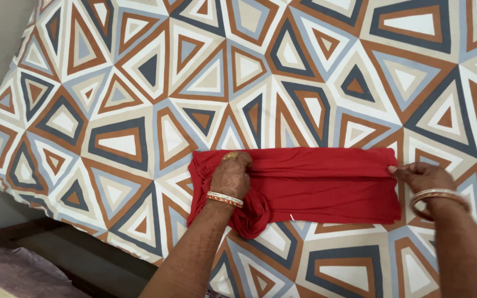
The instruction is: The person folds and arranges clothes on a bed, then packs them into an open backpack, pressing the garments down to fit them inside. They fold a red t-shirt on the bed and place it into the backpack with the other clothes.
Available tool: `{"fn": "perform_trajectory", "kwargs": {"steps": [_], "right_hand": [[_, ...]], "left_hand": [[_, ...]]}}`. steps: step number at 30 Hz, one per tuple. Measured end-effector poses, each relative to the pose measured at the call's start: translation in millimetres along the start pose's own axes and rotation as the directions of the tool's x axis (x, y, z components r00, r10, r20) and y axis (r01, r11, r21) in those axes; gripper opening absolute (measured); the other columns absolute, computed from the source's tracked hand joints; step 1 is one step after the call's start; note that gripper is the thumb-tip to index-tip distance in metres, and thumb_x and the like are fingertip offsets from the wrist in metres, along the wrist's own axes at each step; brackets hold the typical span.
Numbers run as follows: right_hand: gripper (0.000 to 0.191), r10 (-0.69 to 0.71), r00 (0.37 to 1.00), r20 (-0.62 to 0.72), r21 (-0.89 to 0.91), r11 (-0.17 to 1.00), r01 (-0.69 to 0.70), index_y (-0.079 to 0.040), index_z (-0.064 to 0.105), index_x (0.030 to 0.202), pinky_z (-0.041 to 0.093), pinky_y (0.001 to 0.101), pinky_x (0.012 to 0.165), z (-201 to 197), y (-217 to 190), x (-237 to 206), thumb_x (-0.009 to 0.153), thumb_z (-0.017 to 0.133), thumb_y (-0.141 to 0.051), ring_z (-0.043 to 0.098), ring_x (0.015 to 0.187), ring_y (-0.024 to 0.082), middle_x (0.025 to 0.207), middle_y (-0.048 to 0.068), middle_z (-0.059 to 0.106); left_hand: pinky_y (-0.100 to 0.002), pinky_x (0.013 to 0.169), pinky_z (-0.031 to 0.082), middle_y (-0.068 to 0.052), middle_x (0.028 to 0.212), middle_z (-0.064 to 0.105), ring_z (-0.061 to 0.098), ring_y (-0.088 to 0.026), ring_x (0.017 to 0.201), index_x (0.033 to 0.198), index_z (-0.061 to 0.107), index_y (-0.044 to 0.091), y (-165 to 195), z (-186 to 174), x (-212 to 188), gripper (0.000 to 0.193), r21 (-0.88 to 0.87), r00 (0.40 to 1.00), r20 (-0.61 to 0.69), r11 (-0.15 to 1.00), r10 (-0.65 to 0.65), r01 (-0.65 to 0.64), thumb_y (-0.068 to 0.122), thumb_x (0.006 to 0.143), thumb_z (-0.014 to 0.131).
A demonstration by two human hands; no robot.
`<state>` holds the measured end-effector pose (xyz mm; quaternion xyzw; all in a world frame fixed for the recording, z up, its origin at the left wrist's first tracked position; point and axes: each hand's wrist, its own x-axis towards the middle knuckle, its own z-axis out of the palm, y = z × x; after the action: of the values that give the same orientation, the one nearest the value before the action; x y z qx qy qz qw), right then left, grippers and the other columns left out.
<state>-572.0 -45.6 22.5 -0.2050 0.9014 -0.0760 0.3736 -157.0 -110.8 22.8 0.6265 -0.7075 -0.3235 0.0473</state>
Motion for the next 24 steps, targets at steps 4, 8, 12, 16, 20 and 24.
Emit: {"fn": "perform_trajectory", "kwargs": {"steps": [4,8,12,16,20,24], "right_hand": [[0.045,0.021,0.999,0.035,-0.129,0.992,-0.016,-0.008,0.078,0.104,0.052,0.0548,0.094,-10,3,24,0.076,0.09,-0.041,0.069,0.106,0.034,0.11,0.022,0.078],[0.033,-0.082,0.997,0.011,-0.308,0.948,0.082,-0.009,0.08,0.101,0.056,0.0518,0.093,-6,-9,9,0.081,0.087,-0.033,0.072,0.104,0.033,0.111,0.018,0.079],[0.029,-0.716,0.615,-0.331,-0.487,0.688,0.539,-0.004,0.072,0.113,0.053,0.0472,0.099,25,-32,-55,0.092,0.079,-0.022,0.066,0.111,0.032,0.122,0.019,0.068],[0.066,-0.882,0.464,0.081,-0.386,0.401,0.831,-0.009,0.046,0.147,0.032,0.0507,0.117,116,-67,-104,0.09,0.069,-0.033,0.039,0.144,0.032,0.155,0.016,0.043],[0.095,-0.716,0.64,0.278,-0.57,0.413,0.71,-0.019,0.01,0.165,-0.002,0.0534,0.122,141,-42,-78,0.09,0.06,-0.05,-0.002,0.153,0.022,0.175,0.006,0.003],[0.089,-0.593,0.797,-0.11,-0.658,0.645,0.389,-0.013,0.005,0.162,-0.002,0.0548,0.121,97,12,-10,0.097,0.035,-0.066,-0.007,0.155,0.025,0.17,0.006,-0.004]], "left_hand": [[-0.042,0.096,0.054,-0.006,0.106,0.071,0.062,-0.028,0.113,0.083,0.074,0.009,5,-19,-6,0.01,0.137,0.994,-0.037,0.986,0.099,-0.093,0.003,0.075,0.071],[-0.049,0.103,0.038,-0.007,0.118,0.067,0.056,-0.031,0.121,0.082,0.079,0.01,17,-35,-10,0.012,0.208,0.99,0.06,0.969,0.126,-0.136,0.01,0.071,0.077],[-0.055,0.114,0.02,-0.011,0.131,0.062,0.046,-0.029,0.129,0.098,0.078,0.007,33,-25,-8,0.025,0.344,0.986,0.148,0.931,0.077,-0.125,0.028,0.084,0.074],[-0.047,0.13,0.018,-0.014,0.145,0.054,0.044,-0.026,0.141,0.145,0.05,0.006,52,22,-8,0.058,0.218,0.97,0.2,0.959,0.139,-0.182,0.024,0.091,0.065],[-0.046,0.126,0.01,-0.017,0.167,0.021,0.017,-0.028,0.156,0.16,0.016,0.001,31,43,-11,0.09,0.084,0.953,0.164,0.959,0.255,-0.271,0.031,0.09,0.065],[-0.047,0.124,0.003,-0.016,0.168,0.01,0.008,-0.027,0.156,0.159,0.009,0.004,-16,21,-2,0.085,0.079,0.974,0.224,0.996,0.031,-0.05,0.042,0.099,0.055]]}}
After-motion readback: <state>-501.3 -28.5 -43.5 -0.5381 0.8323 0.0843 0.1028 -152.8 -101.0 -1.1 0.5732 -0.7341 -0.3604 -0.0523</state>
